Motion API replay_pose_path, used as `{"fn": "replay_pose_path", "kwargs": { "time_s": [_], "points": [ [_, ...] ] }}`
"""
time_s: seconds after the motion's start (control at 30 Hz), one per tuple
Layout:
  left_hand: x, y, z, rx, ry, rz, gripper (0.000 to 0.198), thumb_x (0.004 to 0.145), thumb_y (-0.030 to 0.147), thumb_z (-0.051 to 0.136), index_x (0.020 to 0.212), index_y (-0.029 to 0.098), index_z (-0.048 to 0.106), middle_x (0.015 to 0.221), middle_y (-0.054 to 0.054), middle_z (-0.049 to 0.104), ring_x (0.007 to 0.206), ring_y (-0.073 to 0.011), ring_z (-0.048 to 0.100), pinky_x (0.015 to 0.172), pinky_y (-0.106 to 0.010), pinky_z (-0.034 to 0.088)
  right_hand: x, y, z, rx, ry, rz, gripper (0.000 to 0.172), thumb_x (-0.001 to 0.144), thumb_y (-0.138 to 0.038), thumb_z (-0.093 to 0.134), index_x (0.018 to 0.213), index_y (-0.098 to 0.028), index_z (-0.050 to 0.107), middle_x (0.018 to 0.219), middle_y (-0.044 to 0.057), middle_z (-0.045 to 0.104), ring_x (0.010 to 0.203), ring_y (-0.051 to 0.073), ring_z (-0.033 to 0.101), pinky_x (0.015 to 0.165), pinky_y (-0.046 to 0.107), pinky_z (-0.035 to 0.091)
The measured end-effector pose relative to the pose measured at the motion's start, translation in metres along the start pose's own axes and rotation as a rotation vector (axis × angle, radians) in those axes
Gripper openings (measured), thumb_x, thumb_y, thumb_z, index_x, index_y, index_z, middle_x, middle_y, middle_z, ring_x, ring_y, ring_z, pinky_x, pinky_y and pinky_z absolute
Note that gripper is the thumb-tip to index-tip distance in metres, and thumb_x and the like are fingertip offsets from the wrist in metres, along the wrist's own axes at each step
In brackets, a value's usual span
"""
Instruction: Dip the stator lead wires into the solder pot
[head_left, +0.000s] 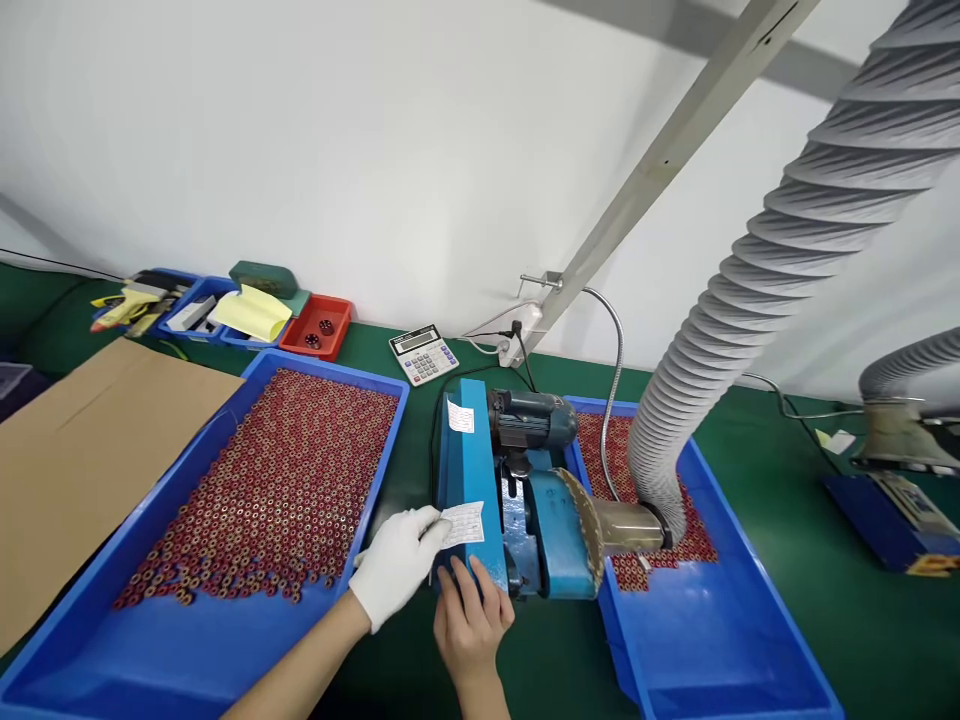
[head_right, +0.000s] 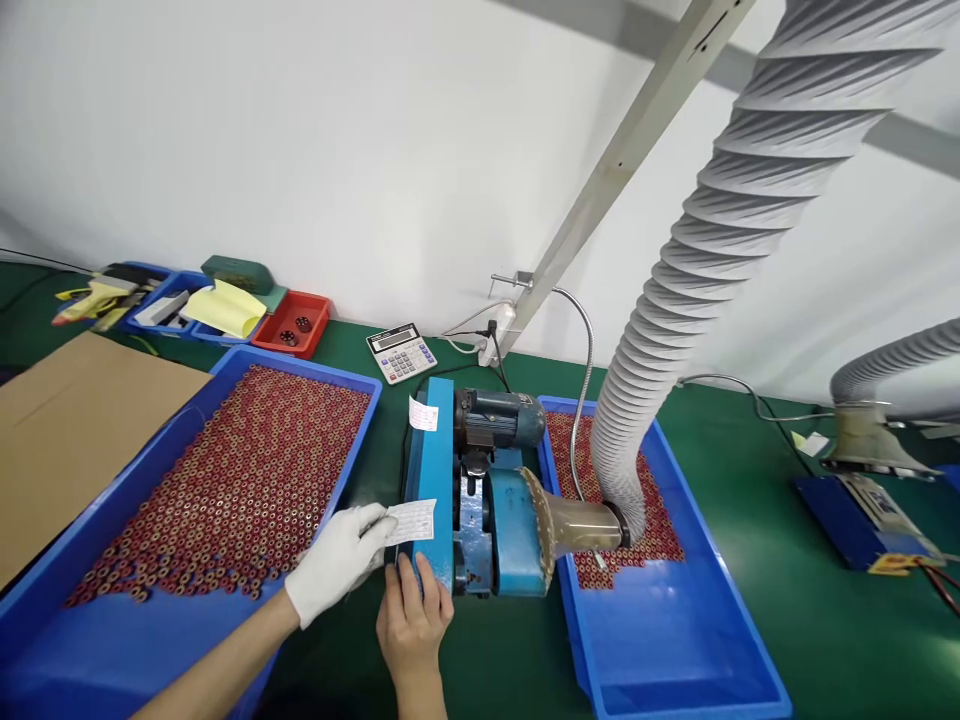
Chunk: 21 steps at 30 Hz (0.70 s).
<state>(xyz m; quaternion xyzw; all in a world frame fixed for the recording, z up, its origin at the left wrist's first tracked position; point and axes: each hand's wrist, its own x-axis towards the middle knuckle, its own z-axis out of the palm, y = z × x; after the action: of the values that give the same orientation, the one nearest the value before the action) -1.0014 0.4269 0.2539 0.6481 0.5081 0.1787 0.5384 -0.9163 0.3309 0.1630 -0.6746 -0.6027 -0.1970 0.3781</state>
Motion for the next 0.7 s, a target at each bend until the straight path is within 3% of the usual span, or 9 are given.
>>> {"fn": "replay_pose_path", "kwargs": {
  "time_s": [0.2, 0.33, 0.47, 0.5, 0.57, 0.63, 0.7],
  "points": [
    [-0.013, 0.007, -0.012, 0.095, 0.119, 0.042, 0.028, 0.078, 0.043, 0.036, 0.06, 0.022, 0.043, 0.061, -0.001, 0.052, 0.064, -0.0188, 0.05, 0.062, -0.03, 0.035, 0.004, 0.001, 0.003, 0.043, 0.057, 0.002, 0.024, 0.084, -0.013, 0.047, 0.078, -0.025, 0.067, 0.077, 0.001, 0.074, 0.083, 0.02, 0.066, 0.078, 0.033, 0.033],
    [-0.027, 0.008, -0.028, 0.079, 0.118, 0.04, 0.031, 0.08, 0.046, 0.035, 0.061, 0.022, 0.041, 0.058, 0.0, 0.051, 0.059, -0.0173, 0.05, 0.058, -0.028, 0.037, 0.009, 0.005, -0.003, 0.098, 0.006, -0.023, 0.021, 0.083, -0.013, 0.053, 0.08, -0.026, 0.068, 0.078, -0.001, 0.073, 0.085, 0.019, 0.066, 0.078, 0.031, 0.031],
    [-0.046, 0.01, -0.037, 0.126, 0.1, 0.027, 0.033, 0.082, 0.045, 0.035, 0.058, 0.023, 0.039, 0.052, 0.003, 0.047, 0.052, -0.0153, 0.048, 0.054, -0.027, 0.035, 0.017, 0.002, -0.016, 0.172, -0.101, 0.054, 0.027, 0.088, -0.016, 0.044, 0.088, -0.026, 0.068, 0.087, 0.0, 0.073, 0.095, 0.021, 0.065, 0.082, 0.032, 0.034],
    [-0.05, 0.01, -0.038, 0.153, 0.099, 0.026, 0.032, 0.082, 0.044, 0.036, 0.058, 0.023, 0.04, 0.052, 0.003, 0.048, 0.052, -0.0154, 0.049, 0.055, -0.027, 0.035, 0.02, 0.0, -0.022, 0.235, -0.168, 0.143, 0.029, 0.091, -0.02, 0.04, 0.093, -0.026, 0.068, 0.093, 0.002, 0.073, 0.098, 0.022, 0.064, 0.082, 0.033, 0.037],
    [-0.058, 0.01, -0.037, 0.217, 0.1, 0.027, 0.031, 0.082, 0.042, 0.037, 0.058, 0.022, 0.043, 0.052, 0.002, 0.05, 0.055, -0.0162, 0.05, 0.058, -0.028, 0.035, 0.03, -0.002, -0.035, 0.533, -0.372, 0.494, 0.038, 0.094, -0.037, 0.032, 0.108, -0.023, 0.064, 0.106, 0.008, 0.07, 0.102, 0.025, 0.062, 0.081, 0.036, 0.044],
    [-0.064, 0.009, -0.034, 0.276, 0.1, 0.03, 0.03, 0.082, 0.041, 0.037, 0.059, 0.023, 0.045, 0.054, 0.001, 0.052, 0.058, -0.0174, 0.051, 0.06, -0.029, 0.034, 0.042, -0.005, -0.049, 1.017, -0.544, 0.941, 0.058, 0.088, -0.06, 0.031, 0.12, -0.02, 0.057, 0.116, 0.013, 0.065, 0.105, 0.028, 0.061, 0.082, 0.04, 0.049],
    [-0.068, 0.006, -0.029, 0.316, 0.092, 0.032, 0.029, 0.082, 0.04, 0.037, 0.061, 0.023, 0.047, 0.057, -0.001, 0.054, 0.061, -0.0187, 0.053, 0.059, -0.029, 0.034, 0.055, -0.008, -0.061, 1.455, -0.625, 1.207, 0.071, 0.076, -0.071, 0.045, 0.123, -0.019, 0.053, 0.12, 0.014, 0.062, 0.109, 0.03, 0.059, 0.084, 0.044, 0.05]
  ]
}}
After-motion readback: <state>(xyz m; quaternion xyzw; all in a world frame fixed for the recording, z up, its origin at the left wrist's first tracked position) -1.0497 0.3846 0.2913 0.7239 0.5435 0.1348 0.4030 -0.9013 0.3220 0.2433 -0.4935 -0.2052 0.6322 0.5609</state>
